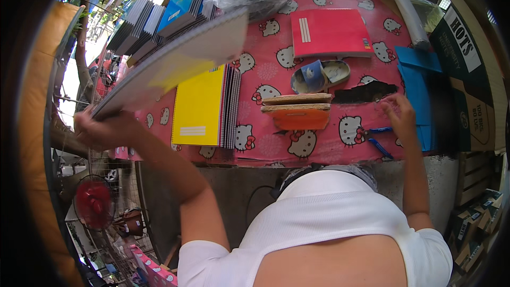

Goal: The person applies tape to the spines of spiral notebooks and stacks them on a table.

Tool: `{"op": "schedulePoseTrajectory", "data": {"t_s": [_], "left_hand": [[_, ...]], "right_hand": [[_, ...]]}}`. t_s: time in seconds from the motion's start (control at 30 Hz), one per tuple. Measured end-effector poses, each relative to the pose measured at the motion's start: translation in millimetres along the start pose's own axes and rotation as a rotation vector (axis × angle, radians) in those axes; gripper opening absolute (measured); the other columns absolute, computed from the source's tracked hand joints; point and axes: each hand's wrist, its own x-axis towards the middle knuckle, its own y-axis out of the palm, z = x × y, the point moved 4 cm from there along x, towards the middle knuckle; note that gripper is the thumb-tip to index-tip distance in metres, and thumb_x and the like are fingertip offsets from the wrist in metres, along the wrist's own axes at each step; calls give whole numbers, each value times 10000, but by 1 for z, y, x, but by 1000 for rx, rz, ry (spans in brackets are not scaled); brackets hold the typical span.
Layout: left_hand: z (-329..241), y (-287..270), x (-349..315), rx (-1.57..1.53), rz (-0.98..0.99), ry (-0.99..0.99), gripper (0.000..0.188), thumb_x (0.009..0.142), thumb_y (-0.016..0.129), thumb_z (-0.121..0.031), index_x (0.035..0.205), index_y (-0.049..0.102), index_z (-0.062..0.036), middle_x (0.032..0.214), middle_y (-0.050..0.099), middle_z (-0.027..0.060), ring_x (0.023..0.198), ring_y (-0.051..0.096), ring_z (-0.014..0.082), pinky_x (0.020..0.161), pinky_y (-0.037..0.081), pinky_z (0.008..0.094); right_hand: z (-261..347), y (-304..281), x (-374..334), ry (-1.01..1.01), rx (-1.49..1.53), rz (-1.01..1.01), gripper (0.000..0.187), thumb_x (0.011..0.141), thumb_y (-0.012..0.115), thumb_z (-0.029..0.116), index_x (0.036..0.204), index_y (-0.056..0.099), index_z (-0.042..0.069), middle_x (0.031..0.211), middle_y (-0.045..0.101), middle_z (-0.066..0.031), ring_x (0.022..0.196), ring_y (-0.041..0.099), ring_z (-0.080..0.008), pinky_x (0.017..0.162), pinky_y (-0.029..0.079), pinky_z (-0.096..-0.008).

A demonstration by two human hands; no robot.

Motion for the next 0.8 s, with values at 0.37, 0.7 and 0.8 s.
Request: {"op": "schedulePoseTrajectory", "data": {"t_s": [0.37, 0.7, 0.8], "left_hand": [[-90, 108, -95, -1271, 876, 103, 77, 835, 664, -88, 813, 617, -33, 806, 657, 72, 727, 618, 230, 679, 464, 344], [-126, 64, -255, -970, 1677, -65, 782, 858, 538, -580, 1474, 290, -167, 1530, 260, 123, 1431, 183, 284, 1086, 21, 623], [-164, 37, -188, -1462, 1535, -600, 710, 832, 678, -404, 1405, 413, -79, 1379, 481, 174, 1296, 436, 306, 1079, 291, 396]], "right_hand": [[-110, 57, 197, 367, 37, -36, 390, 785, 713, 406, 811, 681, 18, 826, 679, -154, 805, 657, -266, 721, 499, -360], [-138, 123, 231, 369, -320, -23, 447, 738, 737, 398, 923, 670, -3, 763, 690, -154, 742, 683, -277, 704, 527, -372], [-119, 109, 234, 393, -416, -56, 464, 698, 763, 365, 945, 641, -8, 885, 683, -199, 868, 665, -333, 775, 521, -413]]}}
